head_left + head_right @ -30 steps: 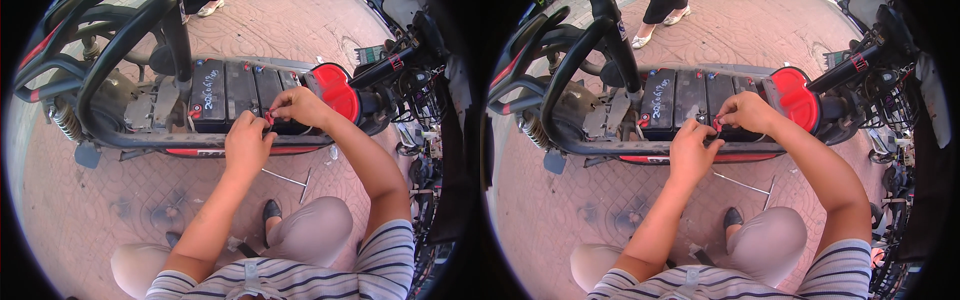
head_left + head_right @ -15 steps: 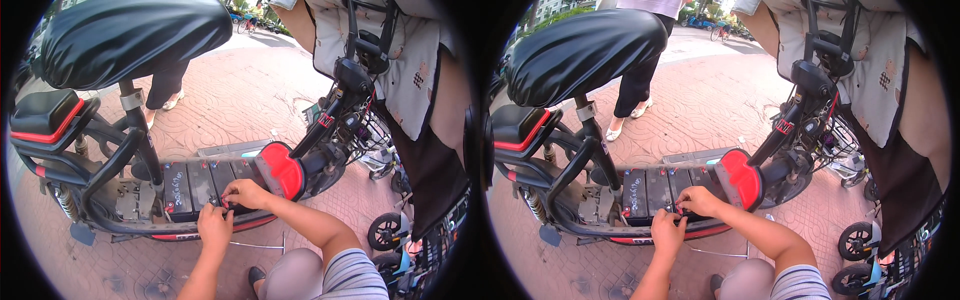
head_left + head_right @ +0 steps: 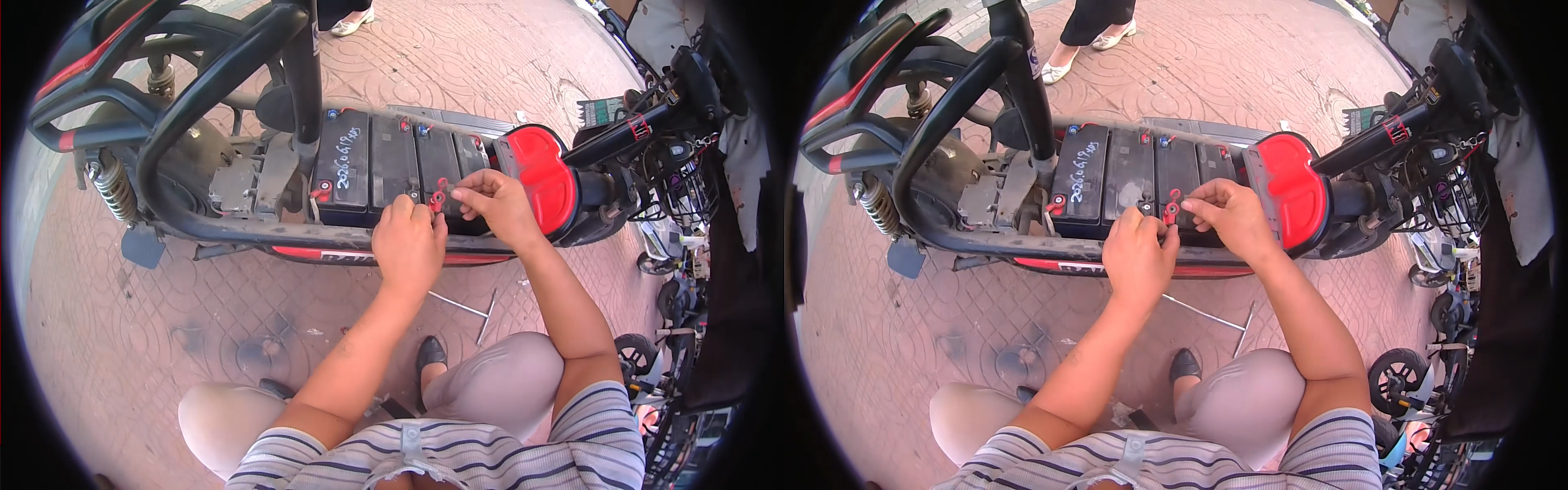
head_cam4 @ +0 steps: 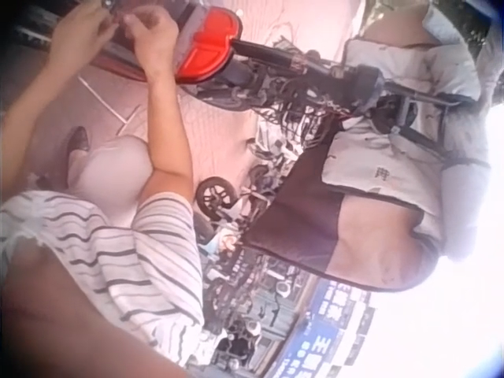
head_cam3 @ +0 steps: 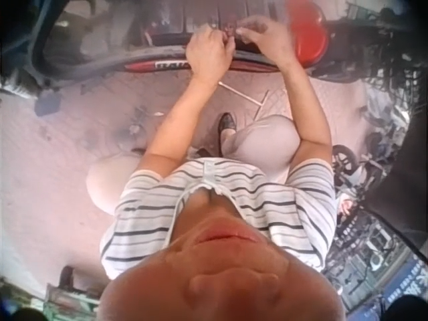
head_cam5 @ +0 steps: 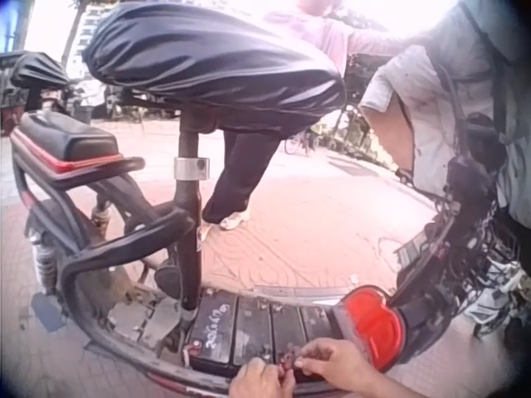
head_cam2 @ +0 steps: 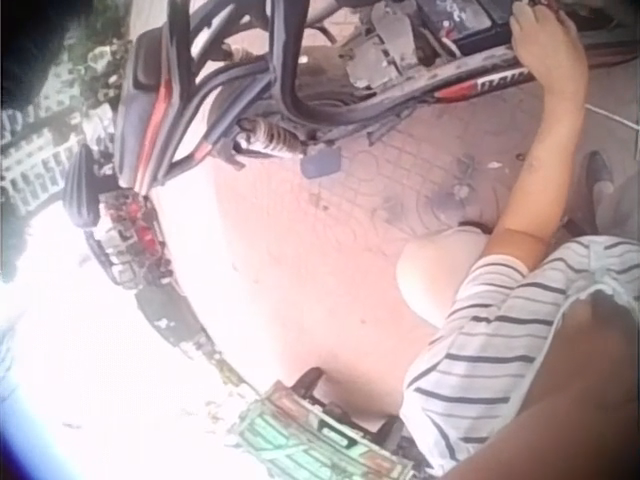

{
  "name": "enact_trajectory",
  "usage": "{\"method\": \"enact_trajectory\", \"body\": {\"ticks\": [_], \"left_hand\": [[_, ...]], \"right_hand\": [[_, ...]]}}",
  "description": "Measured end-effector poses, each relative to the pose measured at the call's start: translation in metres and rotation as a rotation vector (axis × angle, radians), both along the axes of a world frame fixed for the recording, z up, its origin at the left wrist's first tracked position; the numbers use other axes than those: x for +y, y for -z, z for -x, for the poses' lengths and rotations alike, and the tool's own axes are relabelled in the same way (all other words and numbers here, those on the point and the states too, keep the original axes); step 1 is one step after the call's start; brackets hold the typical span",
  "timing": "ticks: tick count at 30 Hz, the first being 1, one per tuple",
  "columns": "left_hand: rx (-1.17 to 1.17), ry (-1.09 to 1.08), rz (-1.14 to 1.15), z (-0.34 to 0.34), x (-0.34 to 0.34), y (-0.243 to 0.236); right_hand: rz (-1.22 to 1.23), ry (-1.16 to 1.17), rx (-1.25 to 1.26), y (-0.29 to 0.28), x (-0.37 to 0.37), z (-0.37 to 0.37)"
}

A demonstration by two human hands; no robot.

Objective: The person works on the battery compartment of a scooter, using a T-handle wrench to loosen bolts and then manipulating wires and connectors by hand.

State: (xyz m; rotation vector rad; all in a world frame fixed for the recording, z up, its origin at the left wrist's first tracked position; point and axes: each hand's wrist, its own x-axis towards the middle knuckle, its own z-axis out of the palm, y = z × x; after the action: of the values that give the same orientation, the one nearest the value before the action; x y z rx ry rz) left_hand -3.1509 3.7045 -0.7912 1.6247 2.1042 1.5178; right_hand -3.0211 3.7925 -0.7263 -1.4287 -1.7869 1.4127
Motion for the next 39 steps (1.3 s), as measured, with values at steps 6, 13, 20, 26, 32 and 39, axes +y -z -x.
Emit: {"method": "enact_trajectory", "body": {"ticks": [6,13,20,26,32,39], "left_hand": [[-0.047,-0.01,-0.027,0.0,-0.004,-0.003],[-0.045,-0.019,-0.01,-0.001,-0.002,-0.004],[-0.059,-0.031,-0.002,-0.001,-0.001,-0.002],[-0.059,-0.044,-0.02,-0.001,-0.002,0.0],[-0.062,-0.046,-0.037,-0.003,-0.001,0.0],[-0.068,-0.034,-0.058,-0.003,-0.002,0.002]], "right_hand": [[-0.005,-0.054,-0.058,-0.012,-0.012,0.002],[-0.061,-0.102,-0.068,-0.009,-0.012,0.006],[-0.297,-0.116,-0.165,0.0,-0.013,0.01],[-0.624,-0.217,-0.435,-0.004,-0.016,0.017],[-0.512,-0.134,-0.419,-0.007,-0.017,0.021],[-0.485,-0.098,-0.504,-0.014,-0.02,0.032]]}}
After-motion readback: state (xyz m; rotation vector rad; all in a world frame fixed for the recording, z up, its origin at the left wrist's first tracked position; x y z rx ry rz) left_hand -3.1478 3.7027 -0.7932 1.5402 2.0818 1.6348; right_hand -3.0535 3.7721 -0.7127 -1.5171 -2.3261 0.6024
